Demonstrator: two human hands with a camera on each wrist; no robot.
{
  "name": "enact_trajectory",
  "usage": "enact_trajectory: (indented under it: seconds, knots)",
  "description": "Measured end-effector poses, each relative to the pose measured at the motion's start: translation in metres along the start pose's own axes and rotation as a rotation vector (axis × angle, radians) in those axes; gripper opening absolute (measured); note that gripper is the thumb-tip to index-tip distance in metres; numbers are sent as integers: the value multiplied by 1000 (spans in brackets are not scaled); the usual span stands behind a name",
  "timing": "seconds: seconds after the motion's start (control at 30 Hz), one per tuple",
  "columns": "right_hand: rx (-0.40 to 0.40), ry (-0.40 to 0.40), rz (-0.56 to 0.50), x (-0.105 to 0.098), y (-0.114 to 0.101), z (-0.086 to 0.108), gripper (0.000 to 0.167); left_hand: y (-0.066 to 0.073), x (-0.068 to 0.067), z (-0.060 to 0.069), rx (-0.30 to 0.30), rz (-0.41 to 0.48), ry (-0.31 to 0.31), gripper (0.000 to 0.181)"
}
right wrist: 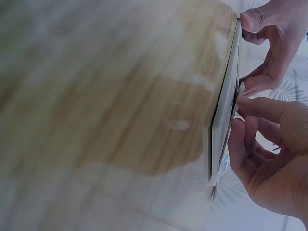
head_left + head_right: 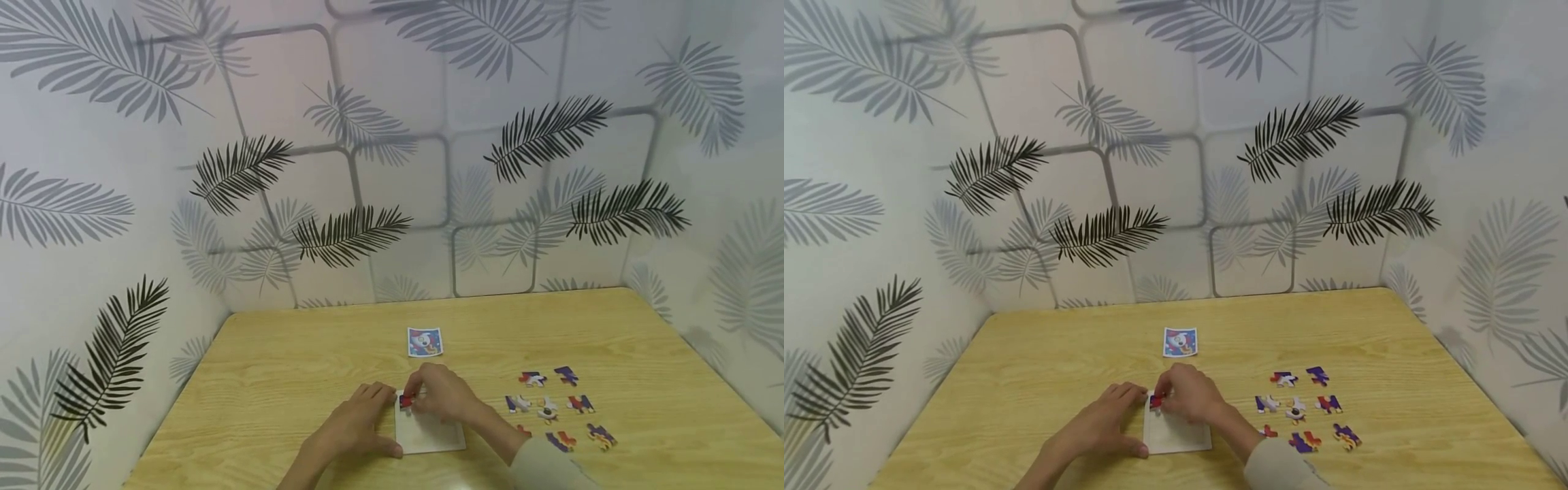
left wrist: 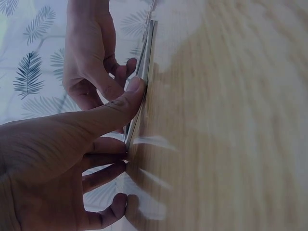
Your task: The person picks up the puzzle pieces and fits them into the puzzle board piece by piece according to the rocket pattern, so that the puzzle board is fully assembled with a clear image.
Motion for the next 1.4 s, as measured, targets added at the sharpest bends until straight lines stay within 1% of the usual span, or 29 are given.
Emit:
enact_trajectory:
  seconds: [0.27,0.4,0.57,0.73,0.83,0.97,1.07,1.2,1.4]
  knots:
    - [41,4,16,0,-1,-1,15,1,-1,-1,3,1,-4,88]
    - [49,17,26,1,-2,-1,15,1,-1,-1,9,-13,-7,88]
    - [53,34,54,3,-5,-3,17,0,-1,1,17,-35,4,88]
    - [69,40,70,2,-5,-1,13,-2,-1,-1,17,-31,0,89]
    - [50,41,74,2,-5,1,11,-2,-1,-2,14,-32,-6,89]
    - [13,18,56,1,-6,2,10,-1,0,-1,-1,-26,-16,88]
    - [22,-8,41,0,-7,3,10,-1,0,0,-8,-21,-20,87]
    - [23,-23,33,-2,-7,5,12,-1,0,0,-6,-27,-18,88]
    - [-13,-22,-15,-7,-4,10,17,0,-1,-1,14,-28,-17,87]
Point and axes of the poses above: each hand's wrist, its own z-axis away from the middle knuckle, its own x-axis out of the palm, y = z × x, the point moved 1 cm from there along -z, towards the middle knuckle, and after that the axes turned 13 degrees about z, right-handed, at the moved point
